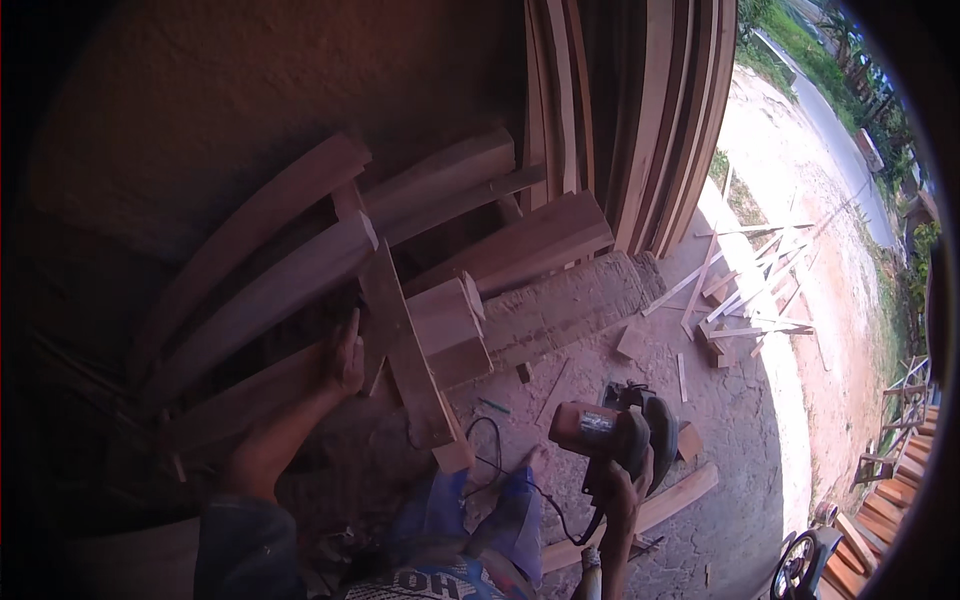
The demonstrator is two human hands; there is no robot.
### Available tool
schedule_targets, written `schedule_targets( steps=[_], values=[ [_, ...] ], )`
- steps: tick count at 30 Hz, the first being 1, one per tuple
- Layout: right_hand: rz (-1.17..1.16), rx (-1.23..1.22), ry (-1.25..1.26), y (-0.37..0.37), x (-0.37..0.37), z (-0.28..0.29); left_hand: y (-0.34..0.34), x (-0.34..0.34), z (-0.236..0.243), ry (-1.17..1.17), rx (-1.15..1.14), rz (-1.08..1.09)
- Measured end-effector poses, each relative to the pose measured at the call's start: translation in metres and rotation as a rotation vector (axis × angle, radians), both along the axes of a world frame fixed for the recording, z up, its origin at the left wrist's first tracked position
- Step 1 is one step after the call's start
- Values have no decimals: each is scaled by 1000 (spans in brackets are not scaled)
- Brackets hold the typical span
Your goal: The person uses a circular saw to cut a wooden plank, measures several wooden components with a tape measure, and moves various wooden boards around a workshop.
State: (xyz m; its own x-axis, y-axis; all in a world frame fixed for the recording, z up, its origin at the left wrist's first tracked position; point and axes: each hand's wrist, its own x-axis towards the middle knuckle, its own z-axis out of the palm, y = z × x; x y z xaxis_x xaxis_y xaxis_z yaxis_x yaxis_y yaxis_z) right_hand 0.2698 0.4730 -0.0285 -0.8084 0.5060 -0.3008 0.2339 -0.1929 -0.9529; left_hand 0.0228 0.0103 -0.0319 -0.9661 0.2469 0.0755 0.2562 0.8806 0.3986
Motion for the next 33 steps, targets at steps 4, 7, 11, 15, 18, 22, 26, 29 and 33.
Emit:
schedule_targets(
  steps=[4, 7, 11, 15, 18, 22, 26, 29, 33],
  values=[
    [63, -172, -78, 32, 9, -64, 2, -3, -7, -19, -40, 0],
    [51, -31, -305, 49, 5, -128, 1, -7, -11, -63, -19, -33],
    [340, 488, -248, 72, 13, -275, -8, -7, -20, -105, 66, -8],
    [615, 645, -527, 88, 2, -374, -16, -4, -23, -125, 178, 85],
    [789, 631, -678, 103, -11, -433, -26, 2, -21, -135, 179, 131],
    [937, 683, -849, 118, -21, -512, -28, 2, -24, -147, 126, 166],
    [914, 714, -1007, 128, -24, -569, -28, 7, -26, -152, 81, 214],
    [933, 668, -1085, 123, -36, -585, -24, 11, -26, -155, 32, 258],
    [874, 713, -1091, 114, -31, -614, -16, 0, -32, -164, 3, 277]
  ],
)
